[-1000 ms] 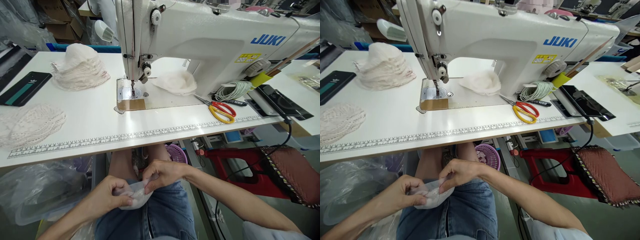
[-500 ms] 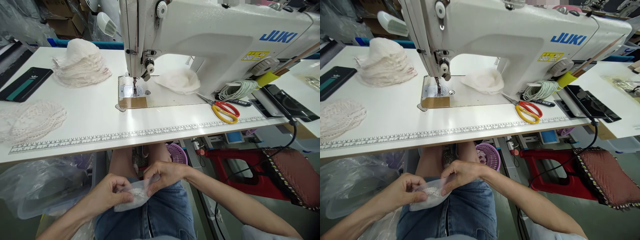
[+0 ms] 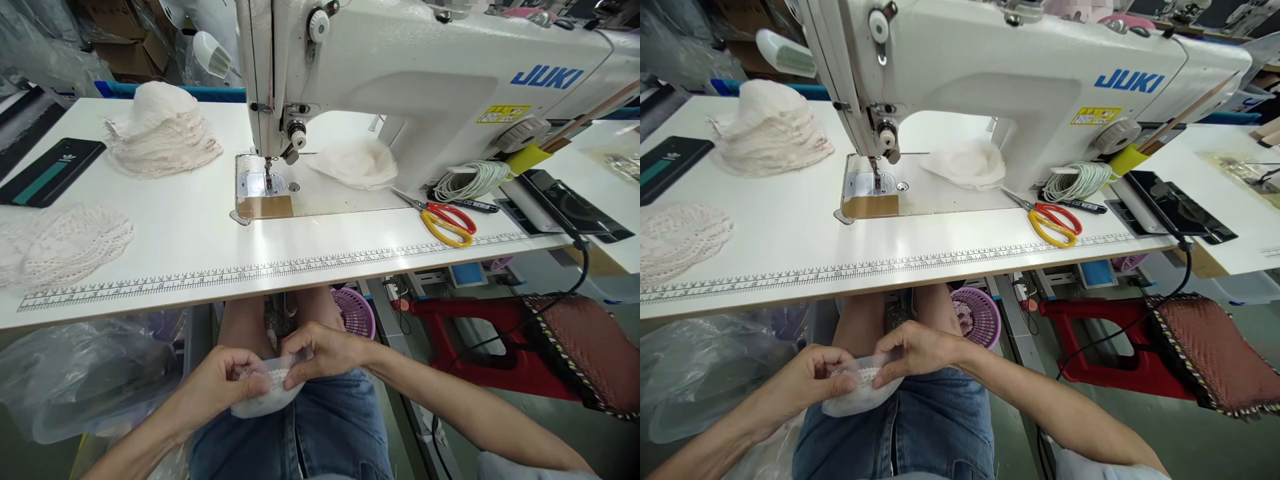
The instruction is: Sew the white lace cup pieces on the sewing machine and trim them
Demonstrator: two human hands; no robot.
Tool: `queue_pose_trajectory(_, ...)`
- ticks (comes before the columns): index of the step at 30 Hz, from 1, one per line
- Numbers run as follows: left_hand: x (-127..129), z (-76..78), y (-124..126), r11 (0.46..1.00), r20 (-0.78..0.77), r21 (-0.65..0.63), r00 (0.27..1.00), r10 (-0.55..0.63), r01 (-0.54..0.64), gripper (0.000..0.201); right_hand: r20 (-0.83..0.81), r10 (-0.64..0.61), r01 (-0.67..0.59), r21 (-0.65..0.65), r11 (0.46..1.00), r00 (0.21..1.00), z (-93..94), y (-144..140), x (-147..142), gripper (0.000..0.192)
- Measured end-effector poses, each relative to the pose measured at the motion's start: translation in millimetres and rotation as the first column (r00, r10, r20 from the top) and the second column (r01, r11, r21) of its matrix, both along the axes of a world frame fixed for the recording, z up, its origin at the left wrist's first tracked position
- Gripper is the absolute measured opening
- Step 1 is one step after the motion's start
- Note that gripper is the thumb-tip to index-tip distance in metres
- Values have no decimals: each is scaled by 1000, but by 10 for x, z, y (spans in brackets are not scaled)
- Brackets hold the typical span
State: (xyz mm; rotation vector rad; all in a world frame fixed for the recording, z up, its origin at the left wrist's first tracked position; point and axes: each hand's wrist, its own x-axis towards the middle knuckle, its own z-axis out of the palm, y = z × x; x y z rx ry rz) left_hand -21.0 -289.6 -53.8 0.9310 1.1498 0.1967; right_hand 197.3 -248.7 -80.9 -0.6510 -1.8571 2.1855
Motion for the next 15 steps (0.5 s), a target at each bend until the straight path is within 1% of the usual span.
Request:
queue_pose_trajectory(4,-52,-58,-41,999,1,52,1000,0,0,31,56,-14,19,-88,996,998,-15,6,36,32)
queue_pose_trajectory(7,-45,-78,-70,998,-12,62,1000,25,-25,30,70,4,4,-115,993,998,-40,-3,28,34)
queue_pose_trajectory(11,-36,-50,-78,997,-6,76,1000,7,-7,30,60,-28,36,-137,990,998,-66,-15,4,37)
queue_pose_trajectory(15,-48,-15,-65,990,-14,136,999,-30,32,28,66,-49,57,-131,990,997,-81,-25,16,35)
